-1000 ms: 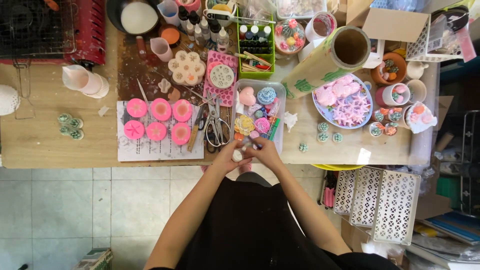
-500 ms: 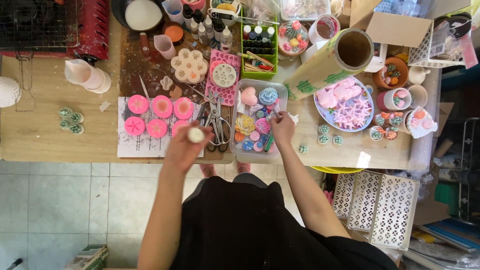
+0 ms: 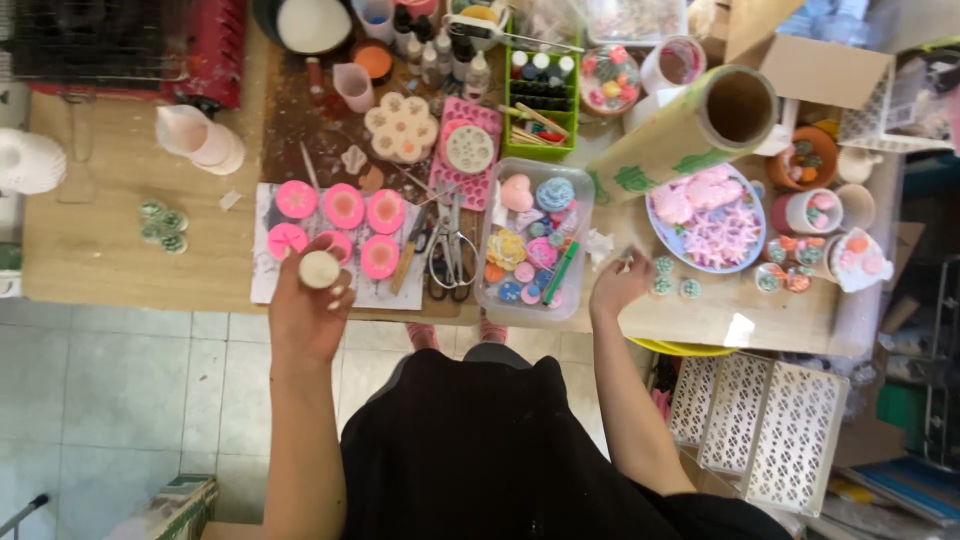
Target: Decorating and assembling small decorative candles.
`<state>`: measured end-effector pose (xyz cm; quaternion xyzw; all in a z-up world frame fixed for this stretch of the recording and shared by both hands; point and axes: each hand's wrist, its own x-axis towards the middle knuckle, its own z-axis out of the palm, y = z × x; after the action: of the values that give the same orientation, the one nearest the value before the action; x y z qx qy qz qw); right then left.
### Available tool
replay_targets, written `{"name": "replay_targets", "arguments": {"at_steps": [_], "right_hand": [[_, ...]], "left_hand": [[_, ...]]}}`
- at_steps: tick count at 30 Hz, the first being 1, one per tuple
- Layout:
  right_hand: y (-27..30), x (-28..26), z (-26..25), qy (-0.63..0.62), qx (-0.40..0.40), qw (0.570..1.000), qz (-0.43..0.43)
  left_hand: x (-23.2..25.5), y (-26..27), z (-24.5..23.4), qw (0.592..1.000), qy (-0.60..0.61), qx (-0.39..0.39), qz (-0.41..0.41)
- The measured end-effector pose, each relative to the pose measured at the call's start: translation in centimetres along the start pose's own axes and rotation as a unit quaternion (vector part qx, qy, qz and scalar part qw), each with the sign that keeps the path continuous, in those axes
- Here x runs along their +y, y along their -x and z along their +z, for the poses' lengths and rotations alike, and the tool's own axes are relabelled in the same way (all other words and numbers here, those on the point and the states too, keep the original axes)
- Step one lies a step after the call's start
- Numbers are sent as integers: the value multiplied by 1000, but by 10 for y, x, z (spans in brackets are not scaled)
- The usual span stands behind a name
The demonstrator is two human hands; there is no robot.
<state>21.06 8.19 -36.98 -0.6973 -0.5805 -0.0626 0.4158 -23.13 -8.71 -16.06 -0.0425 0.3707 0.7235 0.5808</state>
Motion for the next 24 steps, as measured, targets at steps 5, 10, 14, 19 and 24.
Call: {"name": "replay_targets", "arguments": {"at_steps": [5,10,14,19,24], "right_hand": [[59,-125,16,-221,-335,916,18],[116,-197,65,-157,-475,860,-103],[131,-225,89,-137,-511,809,-258],[126,-248,93,-121,-514,725,-442],[124,-240,90,-81,-487,730,-472]], "left_hand": [[4,12,20,1000,-11,7,16],[9,27,9,999,19,31,28],[13,38,-3,999,17,38,6],[21,49,-13,999,-8,33,-15],[34,52,-17,998,-4,49,-30]]}}
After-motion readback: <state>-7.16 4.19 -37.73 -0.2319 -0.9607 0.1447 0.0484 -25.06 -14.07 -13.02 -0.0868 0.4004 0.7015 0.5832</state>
